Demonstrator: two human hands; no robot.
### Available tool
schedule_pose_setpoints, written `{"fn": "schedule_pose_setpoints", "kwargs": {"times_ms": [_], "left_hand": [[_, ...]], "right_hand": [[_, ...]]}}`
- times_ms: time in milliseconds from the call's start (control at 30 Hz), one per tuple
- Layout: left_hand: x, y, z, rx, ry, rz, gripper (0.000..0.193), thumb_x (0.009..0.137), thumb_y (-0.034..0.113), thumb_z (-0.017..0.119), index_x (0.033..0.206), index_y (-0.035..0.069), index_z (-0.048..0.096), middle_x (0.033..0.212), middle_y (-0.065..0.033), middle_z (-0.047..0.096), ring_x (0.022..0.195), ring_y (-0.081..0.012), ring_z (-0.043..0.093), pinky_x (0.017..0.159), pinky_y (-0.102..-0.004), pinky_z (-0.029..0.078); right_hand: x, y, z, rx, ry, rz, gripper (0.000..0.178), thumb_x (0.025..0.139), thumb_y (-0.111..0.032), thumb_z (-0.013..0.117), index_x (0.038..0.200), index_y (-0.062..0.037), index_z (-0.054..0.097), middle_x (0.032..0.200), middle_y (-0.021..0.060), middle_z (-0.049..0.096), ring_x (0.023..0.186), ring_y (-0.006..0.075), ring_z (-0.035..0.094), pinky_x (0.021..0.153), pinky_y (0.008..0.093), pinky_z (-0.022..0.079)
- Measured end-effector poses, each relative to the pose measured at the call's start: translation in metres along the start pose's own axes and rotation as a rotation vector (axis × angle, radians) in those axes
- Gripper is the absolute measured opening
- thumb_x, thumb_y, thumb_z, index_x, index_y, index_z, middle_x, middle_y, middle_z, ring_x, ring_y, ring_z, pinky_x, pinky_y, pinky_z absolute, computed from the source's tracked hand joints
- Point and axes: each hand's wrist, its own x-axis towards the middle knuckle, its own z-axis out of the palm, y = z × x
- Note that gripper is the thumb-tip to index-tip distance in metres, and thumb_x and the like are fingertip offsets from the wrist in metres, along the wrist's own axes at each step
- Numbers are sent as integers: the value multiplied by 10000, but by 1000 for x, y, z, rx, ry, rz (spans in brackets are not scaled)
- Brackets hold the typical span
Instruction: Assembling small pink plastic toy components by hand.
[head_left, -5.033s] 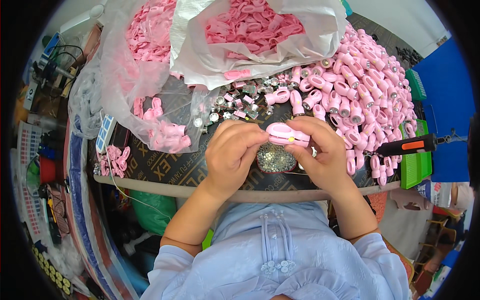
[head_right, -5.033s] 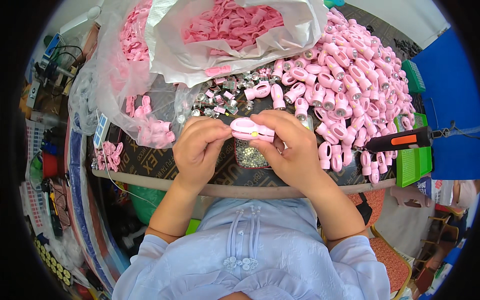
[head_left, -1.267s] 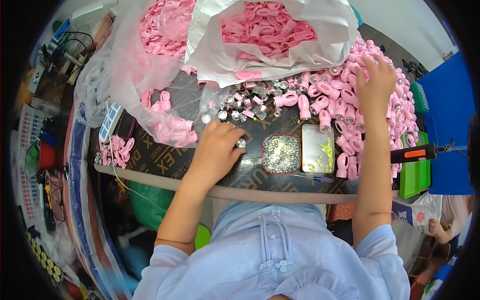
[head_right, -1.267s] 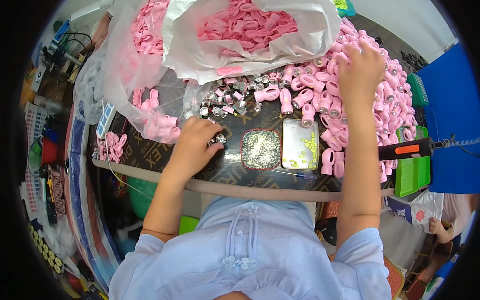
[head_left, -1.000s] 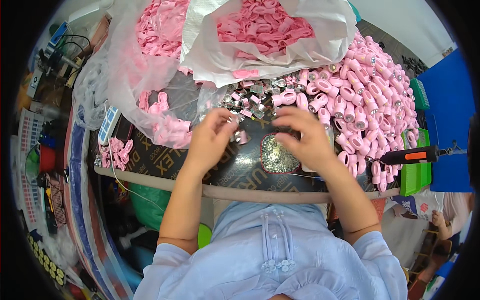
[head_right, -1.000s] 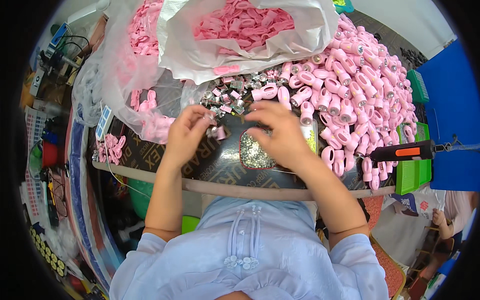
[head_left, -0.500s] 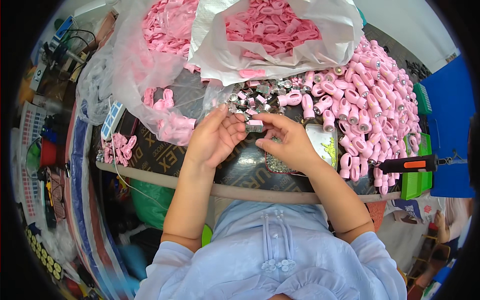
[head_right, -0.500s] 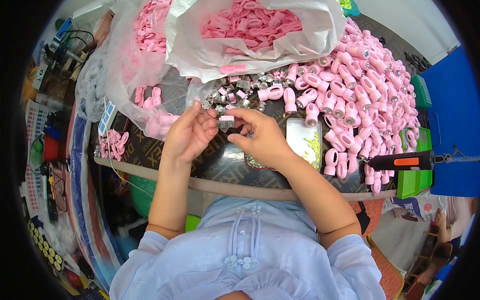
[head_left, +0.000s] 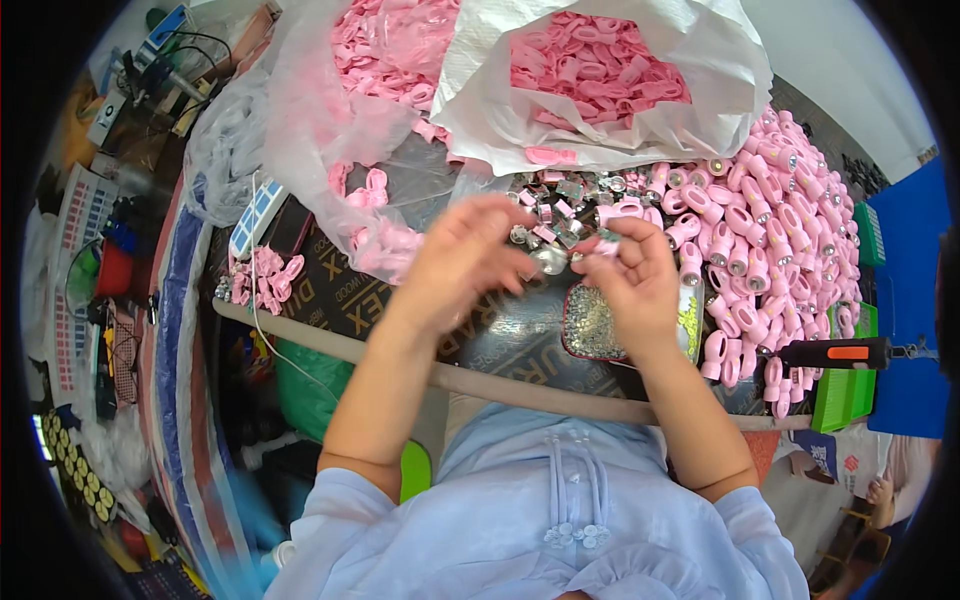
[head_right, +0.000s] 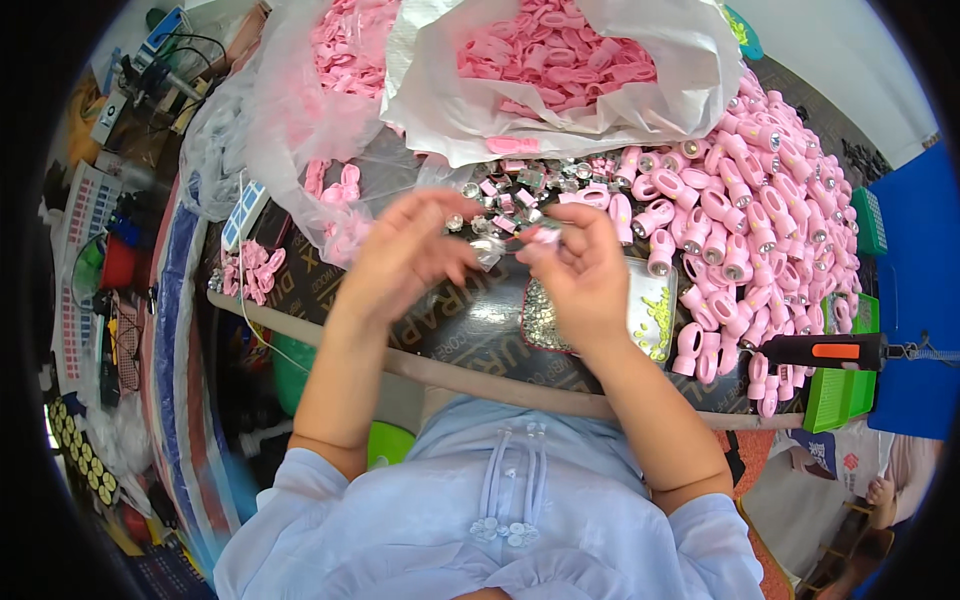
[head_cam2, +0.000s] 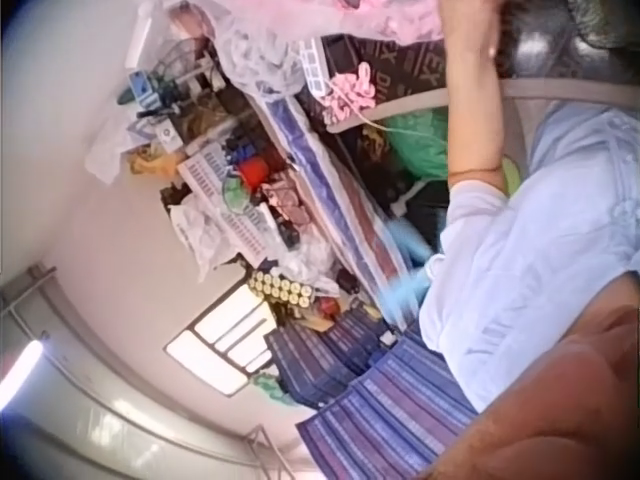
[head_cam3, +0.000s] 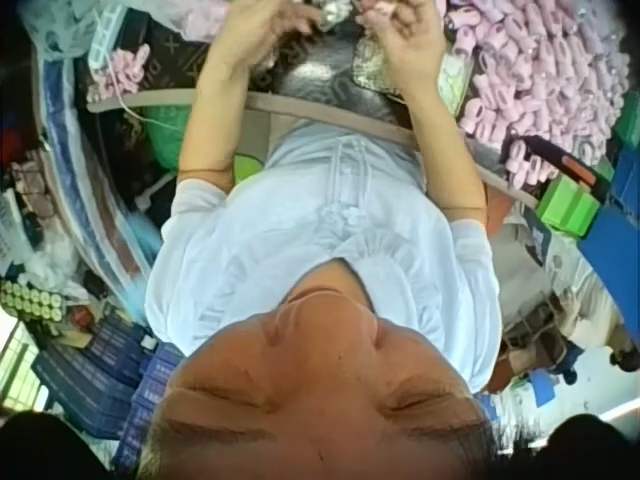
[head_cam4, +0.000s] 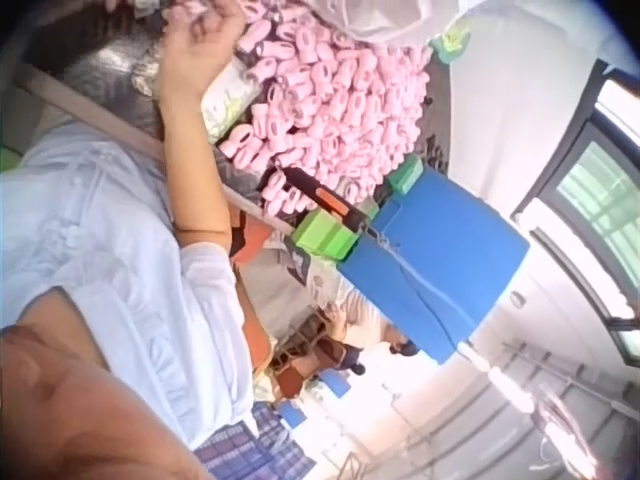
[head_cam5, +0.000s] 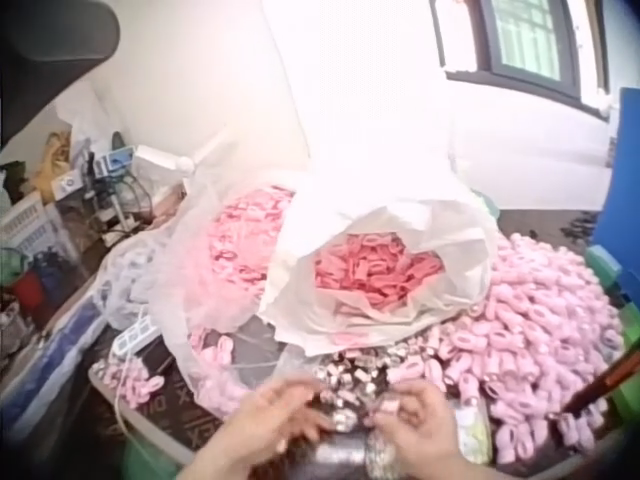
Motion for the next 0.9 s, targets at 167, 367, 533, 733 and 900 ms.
{"fn": "schedule_pose_setpoints", "kwargs": {"times_ms": [167, 367, 533, 733, 900], "left_hand": [[47, 63, -142, 1674, 641, 262, 232, 905, 175, 640, 1085, 35, 682, 1035, -151, 704, 856, -296, 699, 732, -384, 546], [58, 49, -164, 2230, 636, -1, 262, 879, 251, 651, 1072, 81, 701, 936, -198, 708, 1067, -365, 623, 1002, -442, 441], [46, 40, -137, 1911, 622, 186, 239, 879, 211, 675, 1061, 57, 684, 975, -195, 693, 970, -375, 646, 895, -461, 487], [-17, 18, 8, 1115, 40, 163, 206, 946, 137, 619, 1128, 48, 655, 1041, -142, 665, 935, -246, 646, 853, -371, 505], [-45, -47, 50, 784, -308, 189, 254, 971, 98, 572, 1202, 56, 668, 1080, -87, 674, 988, -229, 647, 873, -346, 502]], "right_hand": [[-1, -4, -22, 560, -114, 556, 257, 948, -22, 620, 1193, 35, 567, 1112, 156, 666, 988, 216, 664, 862, 324, 558], [-17, -15, -26, -131, -132, 393, 322, 883, -17, 710, 1173, 53, 589, 1000, 94, 681, 926, 196, 685, 811, 291, 563], [-17, -37, -27, -753, -213, -199, 202, 771, 5, 752, 963, -9, 691, 832, 111, 639, 748, 254, 637, 650, 340, 500], [9, -54, -32, -841, -102, -237, 222, 767, -15, 771, 976, -6, 697, 861, 113, 658, 729, 222, 664, 660, 311, 540], [14, -68, -4, -549, -127, -157, 270, 751, -31, 798, 1005, 0, 712, 906, 97, 700, 780, 153, 680, 701, 283, 564]]}}
